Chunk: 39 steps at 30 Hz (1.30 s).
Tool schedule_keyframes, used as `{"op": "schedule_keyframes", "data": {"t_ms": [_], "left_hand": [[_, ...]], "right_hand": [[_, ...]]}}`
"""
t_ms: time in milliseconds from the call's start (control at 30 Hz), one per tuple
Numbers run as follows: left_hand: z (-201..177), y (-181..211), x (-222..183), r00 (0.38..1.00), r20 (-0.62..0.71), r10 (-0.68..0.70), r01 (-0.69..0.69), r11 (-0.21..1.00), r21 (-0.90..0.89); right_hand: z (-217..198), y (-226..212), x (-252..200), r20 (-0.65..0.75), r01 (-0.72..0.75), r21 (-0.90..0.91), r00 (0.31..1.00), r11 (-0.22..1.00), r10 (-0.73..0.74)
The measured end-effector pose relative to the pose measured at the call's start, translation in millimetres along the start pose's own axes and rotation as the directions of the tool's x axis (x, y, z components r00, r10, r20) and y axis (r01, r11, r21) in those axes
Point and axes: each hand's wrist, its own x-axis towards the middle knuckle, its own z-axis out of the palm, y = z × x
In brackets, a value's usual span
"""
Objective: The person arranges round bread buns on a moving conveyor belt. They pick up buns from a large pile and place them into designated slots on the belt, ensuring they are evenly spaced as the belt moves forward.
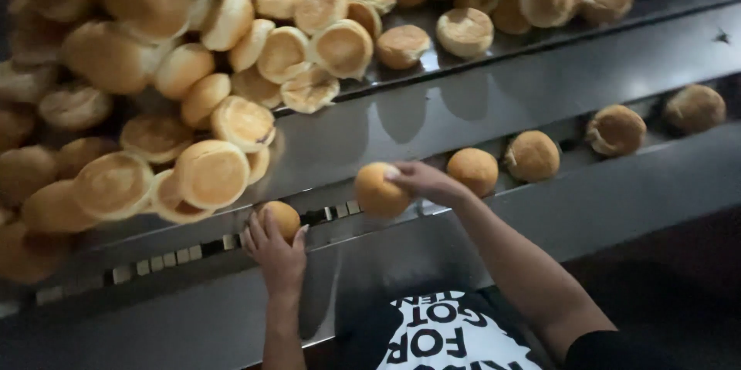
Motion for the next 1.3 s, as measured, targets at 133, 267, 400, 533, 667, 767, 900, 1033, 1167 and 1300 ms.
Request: {"op": "schedule_keyframes", "data": {"t_ms": [133,267,400,533,667,767,900,1033,1167,1300], "left_hand": [[0,21,1,0.986,0.167,-0.011,-0.002,0.997,0.079],[1,40,-1,0.98,0.151,0.131,-0.161,0.964,0.211],[21,53,-1,0.946,0.075,0.316,-0.321,0.943,0.081],[14,73,3,0.927,0.19,0.322,-0.329,0.944,0.006],[3,96,5,0.922,0.208,0.326,-0.31,0.945,-0.106],[0,128,7,0.907,0.133,0.399,-0.377,0.912,-0.163],[-3,196,13,0.882,0.097,0.461,-0.405,0.847,-0.344],[24,287,33,0.868,0.015,0.497,-0.473,0.835,-0.283],[79,372,80,0.831,0.022,0.556,-0.529,0.802,-0.276],[139,438,140,0.841,0.015,0.54,-0.54,0.841,-0.04]], "right_hand": [[14,31,-19,-0.212,-0.025,-0.244,0.977,0.97,-0.028],[25,66,-38,-0.57,0.099,-0.38,0.758,0.92,-0.317],[22,114,-27,-0.54,0.174,-0.235,0.795,0.956,-0.277],[-35,134,-51,-0.746,0.172,-0.291,0.575,0.941,-0.336],[-135,164,-71,-0.908,0.06,-0.361,0.204,0.931,-0.365],[-190,190,-67,-0.939,-0.094,-0.2,0.303,0.975,-0.163],[-204,213,-54,-0.922,-0.16,-0.147,0.379,0.976,-0.076],[-192,203,-79,-0.896,-0.196,-0.277,0.405,0.941,-0.18],[-251,213,-103,-0.862,-0.148,-0.295,0.467,0.944,-0.196],[-335,198,-108,-0.818,0.005,-0.482,0.357,0.876,-0.452]]}}
